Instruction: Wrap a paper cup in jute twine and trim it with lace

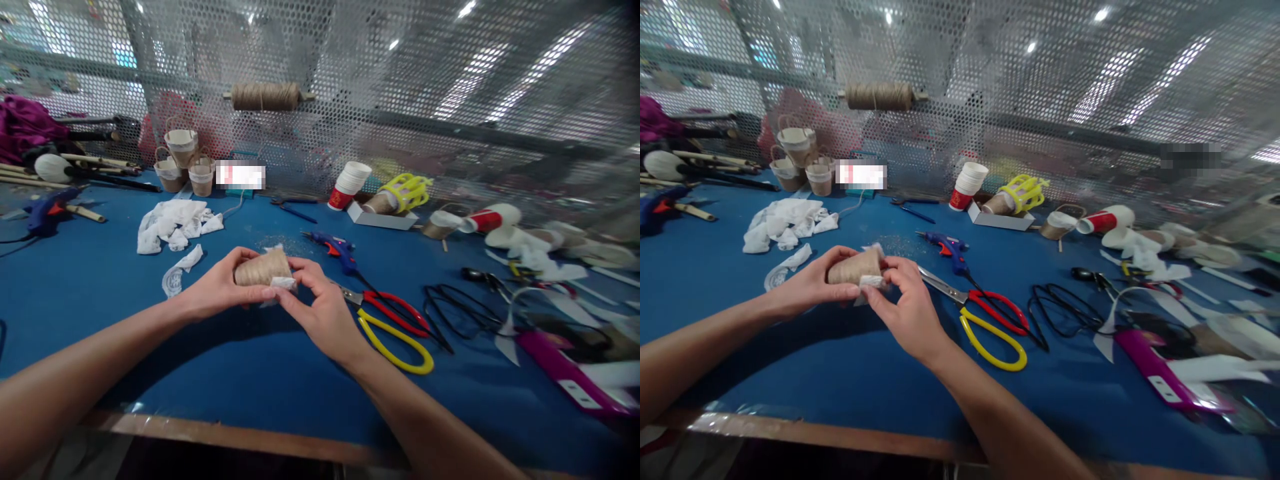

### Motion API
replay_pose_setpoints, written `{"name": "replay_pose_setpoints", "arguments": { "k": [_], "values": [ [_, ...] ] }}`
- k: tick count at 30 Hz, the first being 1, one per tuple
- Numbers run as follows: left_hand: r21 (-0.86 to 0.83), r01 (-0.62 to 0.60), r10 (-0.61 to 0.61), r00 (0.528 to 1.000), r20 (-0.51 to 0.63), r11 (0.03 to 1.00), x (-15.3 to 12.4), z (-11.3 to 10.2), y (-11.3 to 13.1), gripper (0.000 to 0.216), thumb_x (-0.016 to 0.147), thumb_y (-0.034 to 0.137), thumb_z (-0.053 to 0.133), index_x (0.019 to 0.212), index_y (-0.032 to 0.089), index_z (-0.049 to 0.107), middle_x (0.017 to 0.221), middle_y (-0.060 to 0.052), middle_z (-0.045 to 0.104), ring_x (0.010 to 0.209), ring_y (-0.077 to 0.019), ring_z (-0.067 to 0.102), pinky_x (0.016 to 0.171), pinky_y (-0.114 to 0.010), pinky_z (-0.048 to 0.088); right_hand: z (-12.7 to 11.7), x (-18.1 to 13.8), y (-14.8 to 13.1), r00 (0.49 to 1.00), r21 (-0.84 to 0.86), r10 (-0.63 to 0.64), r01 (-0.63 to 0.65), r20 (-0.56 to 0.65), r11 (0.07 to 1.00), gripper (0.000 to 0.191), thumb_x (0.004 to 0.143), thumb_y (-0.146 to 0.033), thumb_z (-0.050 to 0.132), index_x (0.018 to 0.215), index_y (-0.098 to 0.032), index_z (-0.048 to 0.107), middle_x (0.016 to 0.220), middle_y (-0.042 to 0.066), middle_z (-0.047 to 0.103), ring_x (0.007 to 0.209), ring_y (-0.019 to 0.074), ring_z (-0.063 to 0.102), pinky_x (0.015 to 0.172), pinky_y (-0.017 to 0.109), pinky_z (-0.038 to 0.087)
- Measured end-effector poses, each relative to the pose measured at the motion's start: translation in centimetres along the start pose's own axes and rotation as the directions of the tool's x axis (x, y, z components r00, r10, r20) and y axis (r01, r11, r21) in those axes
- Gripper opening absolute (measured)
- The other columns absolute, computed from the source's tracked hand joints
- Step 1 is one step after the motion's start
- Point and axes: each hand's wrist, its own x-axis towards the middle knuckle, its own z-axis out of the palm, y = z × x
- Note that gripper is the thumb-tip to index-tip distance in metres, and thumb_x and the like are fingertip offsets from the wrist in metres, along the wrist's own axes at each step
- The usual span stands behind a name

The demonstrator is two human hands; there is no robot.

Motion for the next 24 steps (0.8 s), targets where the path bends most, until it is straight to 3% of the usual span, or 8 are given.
{"name": "replay_pose_setpoints", "arguments": {
  "k": [4, 8, 11, 12, 14, 18, 21, 24],
  "values": [
    [0.063, -0.004, 0.004, 1.000, -0.002, 0.998, 0.1, -0.1, -0.1, 0.053, 0.062, 0.037, 0.071, 0.103, 0.018, 0.043, 0.072, 0.004, 0.049, 0.059, -0.0089, 0.048, 0.051, -0.021, 0.042, 0.0, 0.0, 0.0, 1.000, -0.045, -0.023, 0.024, 0.018, 0.999, 0.009, 0.077, -0.026, 0.058, 0.079, -0.018, 0.057, 0.103, 0.010, 0.057, 0.101, 0.0226, 0.053, 0.089, 0.042, 0.041],
    [0.048, -0.025, 0.026, 0.999, -0.019, 0.999, 0.3, -0.6, -0.3, 0.050, 0.064, 0.037, 0.070, 0.102, 0.017, 0.043, 0.072, 0.004, 0.049, 0.058, -0.0080, 0.047, 0.052, -0.021, 0.040, -1.7, 0.7, -0.4, 1.000, -0.077, -0.023, 0.024, 0.012, 0.997, 0.019, 0.074, -0.032, 0.062, 0.086, -0.018, 0.058, 0.103, 0.009, 0.060, 0.099, 0.0210, 0.055, 0.088, 0.038, 0.042],
    [0.053, -0.055, 0.056, 0.998, -0.024, 0.997, 0.4, -0.9, -0.3, 0.050, 0.064, 0.033, 0.071, 0.102, 0.017, 0.042, 0.074, 0.003, 0.051, 0.062, -0.0085, 0.048, 0.056, -0.021, 0.040, -4.3, 2.4, 0.0, 0.985, -0.155, 0.120, -0.139, -0.121, 0.978, 0.024, 0.081, -0.040, 0.053, 0.081, -0.017, 0.060, 0.083, 0.006, 0.066, 0.076, 0.0178, 0.060, 0.072, 0.033, 0.046],
    [0.067, -0.061, 0.062, 0.998, -0.025, 0.996, 0.4, -0.9, -0.2, 0.051, 0.063, 0.031, 0.071, 0.102, 0.017, 0.042, 0.075, 0.003, 0.051, 0.063, -0.0090, 0.049, 0.057, -0.021, 0.040, -5.3, 3.1, 0.5, 0.965, -0.249, 0.201, -0.240, -0.170, 0.939, 0.027, 0.082, -0.042, 0.051, 0.080, -0.017, 0.060, 0.077, 0.006, 0.066, 0.070, 0.0176, 0.060, 0.067, 0.031, 0.046],
    [0.108, -0.063, 0.067, 0.997, -0.031, 0.992, 0.4, -1.0, 0.0, 0.052, 0.063, 0.030, 0.072, 0.103, 0.018, 0.041, 0.077, 0.003, 0.051, 0.066, -0.0098, 0.049, 0.058, -0.022, 0.040, -7.1, 4.5, 2.0, 0.897, -0.454, 0.360, -0.441, -0.258, 0.774, 0.028, 0.084, -0.042, 0.049, 0.083, -0.017, 0.061, 0.079, 0.006, 0.066, 0.073, 0.0187, 0.060, 0.067, 0.030, 0.044],
    [0.162, -0.082, 0.090, 0.995, -0.040, 0.983, 0.3, -1.0, 0.2, 0.055, 0.061, 0.031, 0.071, 0.106, 0.019, 0.041, 0.076, 0.003, 0.050, 0.064, -0.0105, 0.049, 0.057, -0.022, 0.040, -8.7, 6.3, 6.4, 0.796, -0.514, 0.575, -0.580, -0.189, 0.632, 0.019, 0.075, -0.028, 0.064, 0.063, -0.013, 0.061, 0.069, 0.008, 0.064, 0.072, 0.0235, 0.061, 0.064, 0.032, 0.045],
    [0.178, -0.113, 0.120, 0.992, -0.026, 0.977, 0.3, -1.1, 0.1, 0.058, 0.062, 0.034, 0.071, 0.108, 0.019, 0.040, 0.077, 0.003, 0.049, 0.064, -0.0104, 0.048, 0.056, -0.022, 0.039, -8.2, 6.4, 9.0, 0.726, -0.507, 0.673, -0.637, -0.141, 0.581, 0.018, 0.083, -0.028, 0.057, 0.092, -0.013, 0.061, 0.093, 0.006, 0.063, 0.082, 0.0174, 0.061, 0.071, 0.033, 0.049],
    [0.192, -0.117, 0.122, 0.992, -0.014, 0.974, 0.2, -1.2, 0.1, 0.057, 0.062, 0.033, 0.071, 0.108, 0.019, 0.040, 0.077, 0.003, 0.048, 0.064, -0.0098, 0.046, 0.055, -0.021, 0.039, -7.5, 6.3, 10.1, 0.707, -0.440, 0.694, -0.672, -0.139, 0.596, 0.027, 0.087, -0.029, 0.052, 0.111, -0.017, 0.055, 0.112, 0.007, 0.056, 0.094, 0.0181, 0.058, 0.078, 0.037, 0.049]
  ]
}}
